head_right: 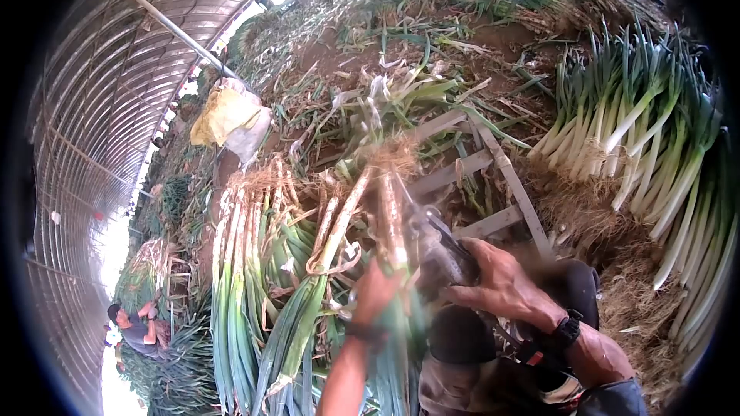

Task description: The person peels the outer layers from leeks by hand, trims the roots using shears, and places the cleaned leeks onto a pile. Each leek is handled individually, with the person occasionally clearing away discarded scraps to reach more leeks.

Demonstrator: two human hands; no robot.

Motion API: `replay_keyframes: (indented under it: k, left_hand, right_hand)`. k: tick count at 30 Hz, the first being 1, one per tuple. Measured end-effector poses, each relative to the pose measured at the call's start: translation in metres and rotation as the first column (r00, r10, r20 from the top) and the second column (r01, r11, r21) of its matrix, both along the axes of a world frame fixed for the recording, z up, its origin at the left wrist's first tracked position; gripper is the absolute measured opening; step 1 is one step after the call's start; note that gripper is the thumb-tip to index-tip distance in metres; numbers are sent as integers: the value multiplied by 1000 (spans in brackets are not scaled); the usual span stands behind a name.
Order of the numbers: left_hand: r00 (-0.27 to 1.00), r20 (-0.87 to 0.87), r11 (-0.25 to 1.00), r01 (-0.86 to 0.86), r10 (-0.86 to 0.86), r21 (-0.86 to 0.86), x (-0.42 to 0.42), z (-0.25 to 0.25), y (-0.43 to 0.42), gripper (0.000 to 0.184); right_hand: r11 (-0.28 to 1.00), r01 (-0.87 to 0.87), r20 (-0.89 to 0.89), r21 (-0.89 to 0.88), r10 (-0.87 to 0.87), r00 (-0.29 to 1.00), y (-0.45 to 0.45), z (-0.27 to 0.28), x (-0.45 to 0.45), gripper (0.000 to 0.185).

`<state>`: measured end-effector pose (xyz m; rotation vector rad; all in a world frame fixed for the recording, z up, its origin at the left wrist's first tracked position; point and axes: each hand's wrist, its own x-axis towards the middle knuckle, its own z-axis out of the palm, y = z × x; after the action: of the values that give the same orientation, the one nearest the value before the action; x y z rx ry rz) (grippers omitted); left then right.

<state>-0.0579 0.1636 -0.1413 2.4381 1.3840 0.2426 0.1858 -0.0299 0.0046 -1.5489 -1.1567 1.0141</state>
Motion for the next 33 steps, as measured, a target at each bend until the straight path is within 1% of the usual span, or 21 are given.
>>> replay_keyframes:
  k: [1, 3, 5, 7, 10, 11, 13, 14, 15, 16, 19, 20, 23, 25, 26, 27, 28, 30, 31, 32, 33]
  left_hand:
    - [999, 36, 999, -12, 13, -46, 0, -2, 0, 58]
    - [973, 227, 971, 11, 45, -239, 1, 4, -3, 54]
    - [897, 421, 897, 68, 136, -436, 7, 20, -6, 51]
    - [868, 472, 886, 90, 154, -454, 13, 23, -8, 49]
    - [949, 316, 984, 57, 0, -170, 17, 12, -8, 43]
    - [942, 336, 971, 84, -3, -226, 13, 12, -7, 46]
    - [966, 252, 972, 13, 48, -234, 10, 25, -3, 51]
    - [976, 207, 971, -22, 72, -238, 9, 32, 0, 54]
    - [974, 195, 965, -64, 116, -253, 9, 43, 3, 47]
    - [981, 162, 972, -73, 111, -223, 5, 44, 7, 47]
    - [992, 84, 987, -82, 94, -140, -7, 43, 14, 46]
    - [995, 74, 990, -63, 73, -126, -9, 42, 15, 48]
    - [998, 65, 998, 2, 2, -60, -22, 31, 10, 55]
    - [997, 40, 990, -62, 67, -123, -21, 16, 11, 61]
    - [995, 28, 984, -92, 98, -155, -19, 8, 12, 64]
    - [991, 6, 958, -125, 131, -259, -10, 28, 4, 72]
    - [992, 13, 960, -121, 128, -254, -8, 28, 4, 73]
    - [992, 21, 962, -116, 125, -248, -4, 27, 2, 75]
    - [990, 18, 958, -129, 138, -255, -1, 27, 2, 74]
    - [995, -17, 970, -98, 96, -223, 1, 28, 4, 70]
    - [997, -52, 980, -63, 54, -189, 7, 36, 6, 66]
  right_hand:
    - [1000, 9, 18, 0, -9, 1000, -1, 0, 1, 84]
    - [1000, 28, 51, -3, -28, 998, -3, 1, 3, 83]
    - [1000, 17, 0, 19, -17, 1000, -3, 2, 7, 82]
    - [999, 22, -23, 37, -21, 1000, -4, 2, 9, 80]
    - [995, 67, -20, 72, -66, 998, -2, -9, 6, 79]
    - [997, 61, -8, 40, -61, 998, -2, -8, 6, 79]
    - [998, 59, 17, -23, -59, 998, -2, -6, 8, 79]
    - [998, 62, 69, -28, -60, 996, -3, -7, 8, 79]
    - [998, 62, 121, -32, -57, 991, -3, -11, 9, 80]
    - [998, 58, 174, -36, -51, 983, -2, -14, 9, 80]
    - [998, 57, 221, -37, -48, 974, -2, -18, 9, 84]
    - [996, 66, 295, -63, -44, 954, -1, -21, 10, 84]
    - [989, 98, 522, -114, -25, 852, -3, -36, 9, 82]
    - [988, 117, 691, -97, -18, 723, -3, -50, 8, 80]
    - [979, 110, 697, -174, 43, 715, -2, -53, 10, 81]
    - [963, 108, 700, -248, 101, 707, -1, -54, 11, 82]
    - [941, 108, 697, -321, 157, 700, -1, -56, 12, 83]
    - [926, 70, 753, -370, 254, 607, -2, -63, 12, 79]
    - [910, 40, 766, -414, 324, 555, -2, -64, 12, 78]
    - [889, 14, 773, -457, 390, 500, 0, -66, 13, 77]
    - [939, -29, 867, -344, 329, 374, 3, -71, 14, 64]
